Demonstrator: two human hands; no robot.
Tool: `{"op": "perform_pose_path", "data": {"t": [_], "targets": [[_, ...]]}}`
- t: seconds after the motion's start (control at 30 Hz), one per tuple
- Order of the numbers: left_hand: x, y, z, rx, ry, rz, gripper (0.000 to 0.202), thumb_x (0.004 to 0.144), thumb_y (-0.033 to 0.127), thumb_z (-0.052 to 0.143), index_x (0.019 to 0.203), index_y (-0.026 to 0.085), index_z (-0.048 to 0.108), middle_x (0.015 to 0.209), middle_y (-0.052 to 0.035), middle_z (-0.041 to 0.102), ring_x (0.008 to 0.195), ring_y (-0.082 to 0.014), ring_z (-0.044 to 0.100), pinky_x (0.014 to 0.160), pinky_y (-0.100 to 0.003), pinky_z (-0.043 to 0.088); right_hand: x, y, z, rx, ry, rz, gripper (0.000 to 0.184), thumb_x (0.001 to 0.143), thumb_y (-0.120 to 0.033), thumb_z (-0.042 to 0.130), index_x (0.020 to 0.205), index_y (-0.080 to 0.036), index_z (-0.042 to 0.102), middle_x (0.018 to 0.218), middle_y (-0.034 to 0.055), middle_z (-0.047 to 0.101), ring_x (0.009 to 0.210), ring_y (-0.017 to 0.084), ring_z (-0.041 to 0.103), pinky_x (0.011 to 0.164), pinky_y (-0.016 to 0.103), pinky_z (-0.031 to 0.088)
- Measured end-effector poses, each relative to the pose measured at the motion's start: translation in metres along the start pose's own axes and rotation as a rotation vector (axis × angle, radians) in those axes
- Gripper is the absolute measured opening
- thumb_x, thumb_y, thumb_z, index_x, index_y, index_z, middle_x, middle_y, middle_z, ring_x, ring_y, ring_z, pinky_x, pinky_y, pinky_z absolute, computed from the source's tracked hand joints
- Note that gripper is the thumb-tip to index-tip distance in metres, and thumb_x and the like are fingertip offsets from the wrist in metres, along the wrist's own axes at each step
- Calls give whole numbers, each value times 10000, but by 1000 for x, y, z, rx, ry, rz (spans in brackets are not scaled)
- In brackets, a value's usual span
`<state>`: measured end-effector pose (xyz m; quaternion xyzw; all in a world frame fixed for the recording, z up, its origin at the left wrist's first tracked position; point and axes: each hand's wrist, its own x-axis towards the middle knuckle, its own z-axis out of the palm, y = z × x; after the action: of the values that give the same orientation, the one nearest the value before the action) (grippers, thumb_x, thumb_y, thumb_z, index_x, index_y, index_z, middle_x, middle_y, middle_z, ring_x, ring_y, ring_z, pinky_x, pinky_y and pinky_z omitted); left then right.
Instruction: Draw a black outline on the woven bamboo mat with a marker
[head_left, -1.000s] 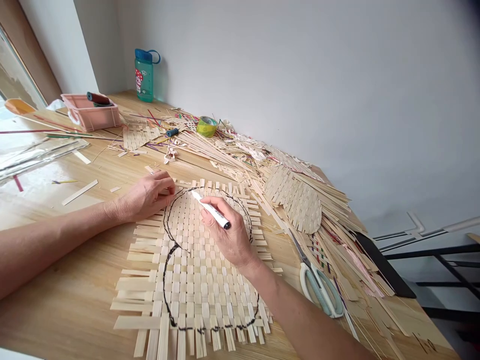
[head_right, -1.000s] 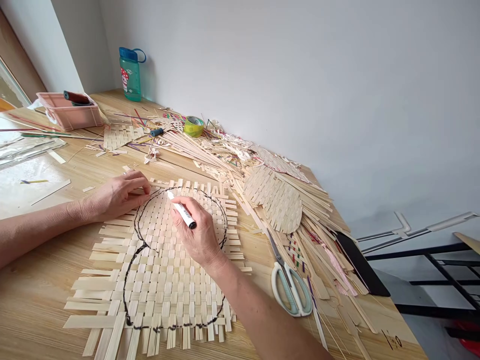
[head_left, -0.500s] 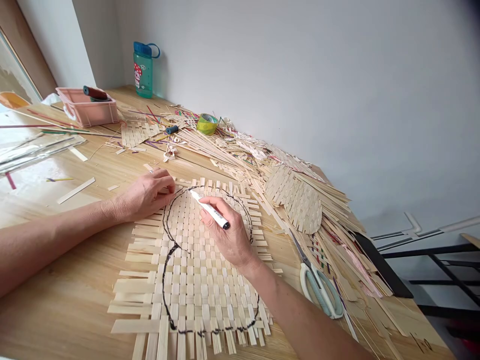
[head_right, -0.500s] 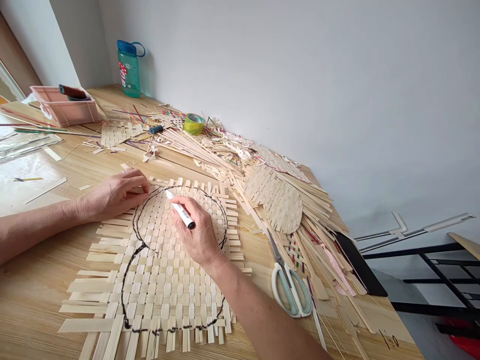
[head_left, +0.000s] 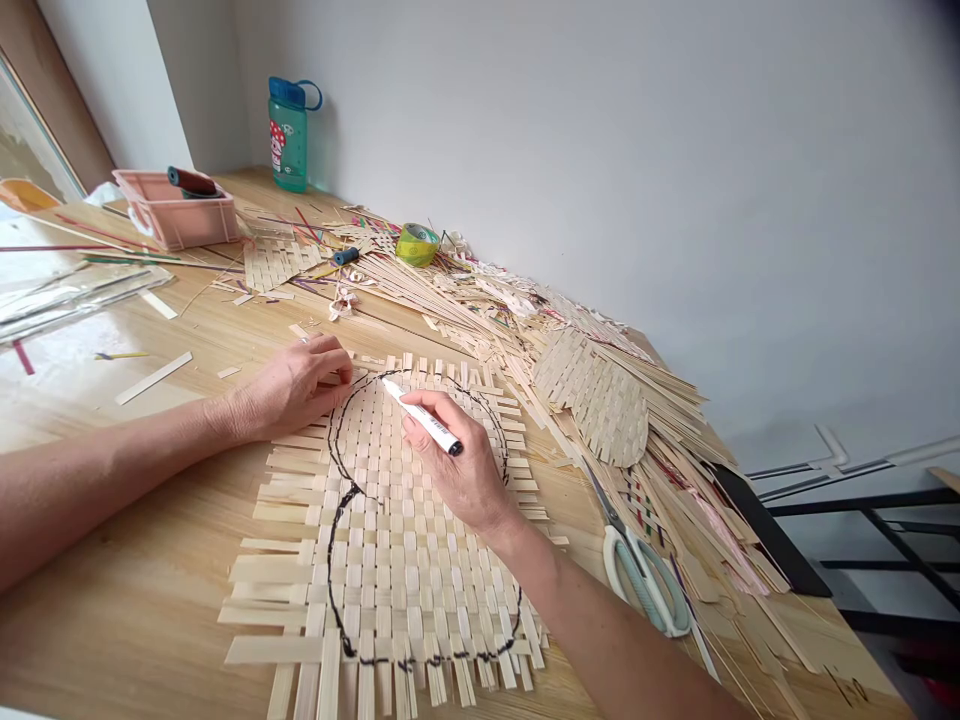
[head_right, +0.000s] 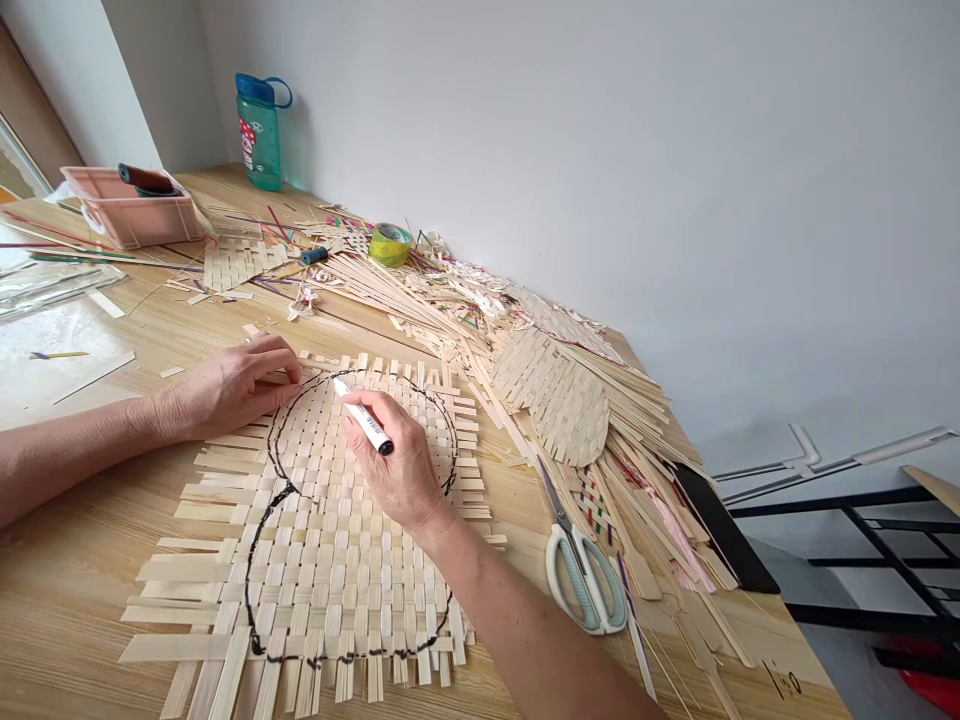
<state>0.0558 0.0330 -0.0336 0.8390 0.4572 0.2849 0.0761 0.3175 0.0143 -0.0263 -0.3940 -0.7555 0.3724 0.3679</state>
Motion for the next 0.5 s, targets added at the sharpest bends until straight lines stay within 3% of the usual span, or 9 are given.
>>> {"op": "perform_pose_path", "data": {"t": [0.5], "targets": [[1, 3, -2, 3, -25, -30, 185, 1000, 263, 496, 904, 166, 621, 941, -52, 593, 803, -170, 526, 728, -272, 430, -1, -2, -1, 18, -21, 1, 170, 993, -309, 586, 1130, -246, 664, 874, 0, 651, 742, 167, 618, 672, 337, 523]]}}
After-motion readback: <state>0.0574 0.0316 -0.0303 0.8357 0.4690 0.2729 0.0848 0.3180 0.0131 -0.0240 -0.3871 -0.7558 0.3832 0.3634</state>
